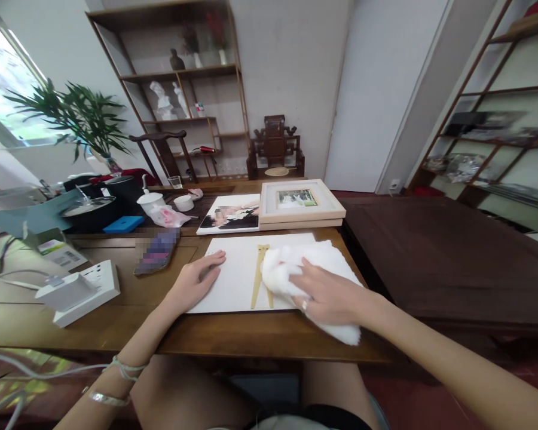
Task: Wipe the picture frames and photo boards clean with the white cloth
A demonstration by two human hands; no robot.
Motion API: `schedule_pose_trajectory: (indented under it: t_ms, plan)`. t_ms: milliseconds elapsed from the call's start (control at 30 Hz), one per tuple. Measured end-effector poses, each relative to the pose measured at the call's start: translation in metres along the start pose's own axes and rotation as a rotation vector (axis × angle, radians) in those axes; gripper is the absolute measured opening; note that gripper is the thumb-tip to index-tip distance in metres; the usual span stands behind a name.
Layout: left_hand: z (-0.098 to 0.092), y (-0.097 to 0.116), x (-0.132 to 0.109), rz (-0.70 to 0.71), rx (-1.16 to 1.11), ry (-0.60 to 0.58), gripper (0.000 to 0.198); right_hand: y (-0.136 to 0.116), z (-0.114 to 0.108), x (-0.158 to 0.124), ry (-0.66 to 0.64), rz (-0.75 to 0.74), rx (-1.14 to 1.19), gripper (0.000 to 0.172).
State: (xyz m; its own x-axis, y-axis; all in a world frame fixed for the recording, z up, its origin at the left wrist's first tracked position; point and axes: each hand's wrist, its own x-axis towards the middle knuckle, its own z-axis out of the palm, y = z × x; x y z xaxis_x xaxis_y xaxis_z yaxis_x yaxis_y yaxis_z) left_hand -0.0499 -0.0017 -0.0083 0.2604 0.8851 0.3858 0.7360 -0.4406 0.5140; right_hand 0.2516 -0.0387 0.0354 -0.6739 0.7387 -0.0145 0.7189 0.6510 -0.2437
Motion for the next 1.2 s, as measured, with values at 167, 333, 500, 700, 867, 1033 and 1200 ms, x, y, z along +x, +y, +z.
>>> schedule_pose_trajectory:
  t_ms: [167, 333, 500, 700, 867, 1033, 1200]
  plan:
    - [-0.001, -0.001, 0.000, -0.004, -0.009, 0.001, 0.029, 0.012, -0.005, 0.064, 0.073, 0.028, 0.000, 0.026]
    - [-0.001, 0.000, 0.000, -0.006, -0.018, -0.011, 0.030, 0.013, 0.002, 0.087, 0.074, -0.121, -0.039, 0.038]
    - [0.000, -0.001, 0.000, -0.011, -0.018, -0.014, 0.030, -0.003, 0.008, 0.048, 0.039, -0.214, -0.038, 0.034]
    - [0.002, -0.002, 0.000, -0.007, -0.010, -0.012, 0.029, -0.034, 0.001, -0.009, -0.057, -0.334, 0.061, 0.038]
    - [0.001, -0.001, 0.000, 0.004, -0.014, -0.001, 0.029, -0.018, 0.000, 0.000, -0.056, -0.133, 0.098, 0.022]
    - [0.000, -0.002, 0.000, 0.007, 0.002, -0.003, 0.029, 0.016, 0.004, 0.057, 0.059, -0.034, -0.011, 0.017]
    - [-0.001, 0.000, 0.000, -0.002, -0.012, -0.008, 0.029, 0.023, 0.003, 0.089, 0.136, -0.099, -0.034, 0.023]
